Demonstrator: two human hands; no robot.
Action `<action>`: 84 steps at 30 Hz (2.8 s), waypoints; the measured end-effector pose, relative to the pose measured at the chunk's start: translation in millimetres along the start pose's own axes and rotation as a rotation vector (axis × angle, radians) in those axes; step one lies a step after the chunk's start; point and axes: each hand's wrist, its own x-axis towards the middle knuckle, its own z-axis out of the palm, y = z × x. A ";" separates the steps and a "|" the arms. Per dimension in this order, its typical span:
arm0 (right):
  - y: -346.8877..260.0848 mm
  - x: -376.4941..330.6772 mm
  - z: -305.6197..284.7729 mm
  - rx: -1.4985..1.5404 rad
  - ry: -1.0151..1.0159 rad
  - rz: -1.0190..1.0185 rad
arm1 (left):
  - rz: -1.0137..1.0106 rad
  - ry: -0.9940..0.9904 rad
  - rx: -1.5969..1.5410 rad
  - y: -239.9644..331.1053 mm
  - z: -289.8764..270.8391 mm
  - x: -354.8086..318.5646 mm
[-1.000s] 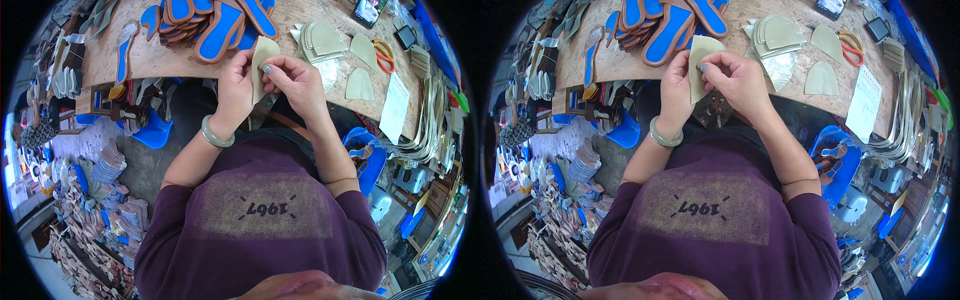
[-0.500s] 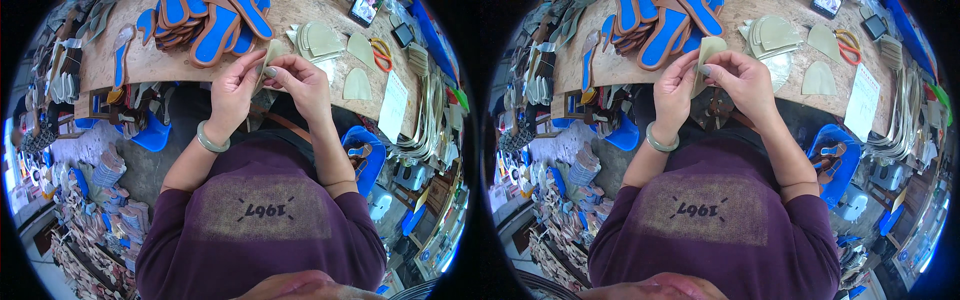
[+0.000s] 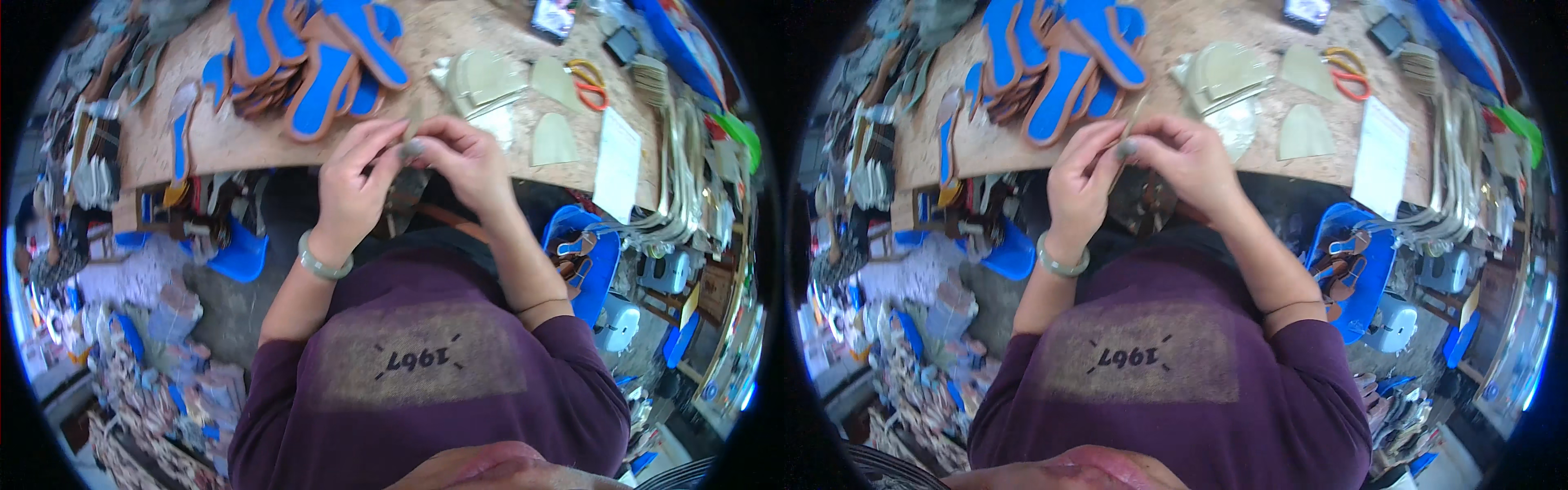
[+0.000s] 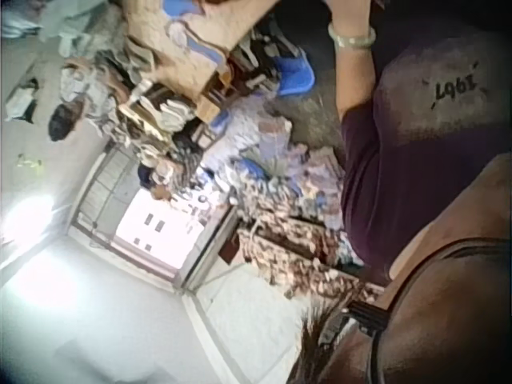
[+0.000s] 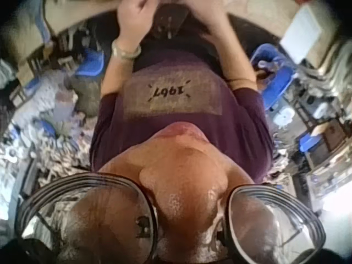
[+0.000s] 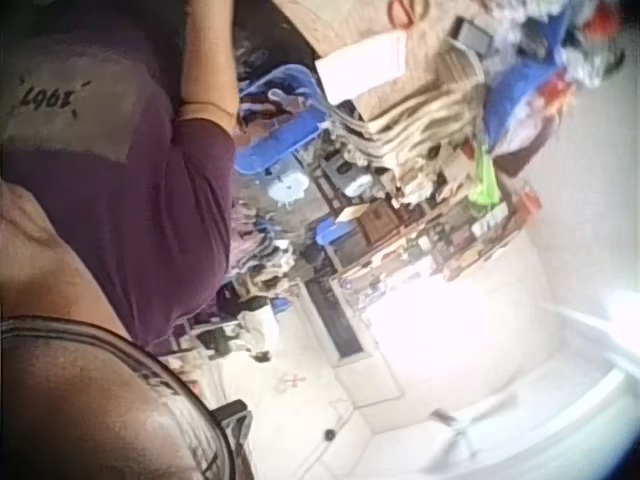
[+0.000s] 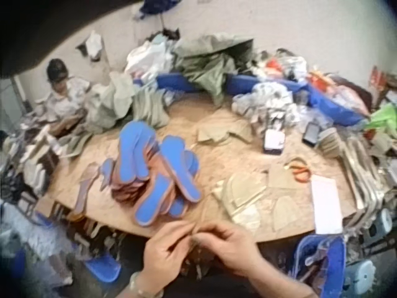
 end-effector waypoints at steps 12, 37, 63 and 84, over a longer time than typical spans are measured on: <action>0.0 1.6 -23.8 0.209 -0.075 0.108 | 0.177 0.024 0.062 -9.3 13.5 9.0; -0.4 2.8 -19.2 0.006 0.031 0.052 | -0.122 0.091 -0.341 -14.7 29.4 -3.1; 12.9 0.0 -21.3 -0.170 0.061 -0.049 | -0.449 -0.013 -0.681 -21.1 20.3 4.9; -5.8 -7.5 -21.3 -0.359 0.102 -0.004 | 0.215 0.079 0.227 3.0 33.2 -1.8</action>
